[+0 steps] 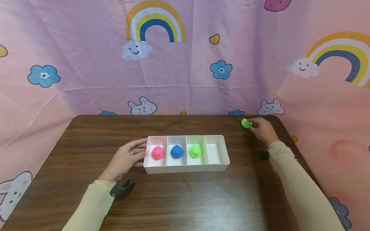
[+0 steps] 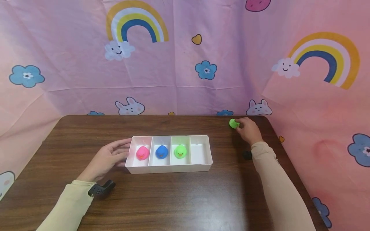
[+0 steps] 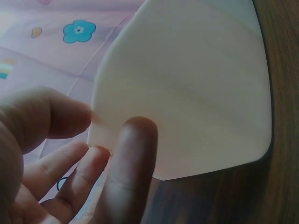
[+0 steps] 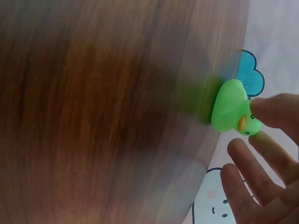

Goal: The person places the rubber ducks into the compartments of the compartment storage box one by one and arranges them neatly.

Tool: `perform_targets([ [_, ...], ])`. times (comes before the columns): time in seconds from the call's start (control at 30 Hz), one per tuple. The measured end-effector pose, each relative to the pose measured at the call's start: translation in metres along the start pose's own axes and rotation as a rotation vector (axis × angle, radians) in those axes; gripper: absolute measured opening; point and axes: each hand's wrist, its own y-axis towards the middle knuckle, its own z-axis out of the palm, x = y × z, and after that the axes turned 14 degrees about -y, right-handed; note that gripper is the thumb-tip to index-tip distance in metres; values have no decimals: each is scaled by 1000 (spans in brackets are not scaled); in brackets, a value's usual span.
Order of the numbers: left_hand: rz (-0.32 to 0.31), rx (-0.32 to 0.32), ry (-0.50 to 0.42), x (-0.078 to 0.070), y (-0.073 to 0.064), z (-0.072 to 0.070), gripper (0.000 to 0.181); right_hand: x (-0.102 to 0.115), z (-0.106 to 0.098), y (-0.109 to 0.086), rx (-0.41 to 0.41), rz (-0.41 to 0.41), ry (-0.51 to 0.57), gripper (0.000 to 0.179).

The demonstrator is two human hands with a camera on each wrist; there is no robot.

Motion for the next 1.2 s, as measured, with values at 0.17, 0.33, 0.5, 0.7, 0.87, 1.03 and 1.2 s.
perform_targets([
  [0.17,11,10,-20,3,1,-1,58,2,2,1,-23,22,-5,37],
  [0.33,17,19,-25,5,2,-1,58,3,5,3,-25,50,18,36],
  [0.5,13,20,-25,6,2,-1,59,-1,9,4,-61,63,5,30],
  [0.7,12,14,-21,4,2,-1,58,-5,11,6,-79,69,-1,26],
  [0.87,14,10,-12,2,1,-1,58,-4,9,6,-69,82,17,27],
  [1.03,16,17,-24,2,1,-2,58,-3,10,4,-76,92,19,30],
  [1.2,14,11,-17,2,1,-1,57,-2,11,2,-89,94,20,30],
])
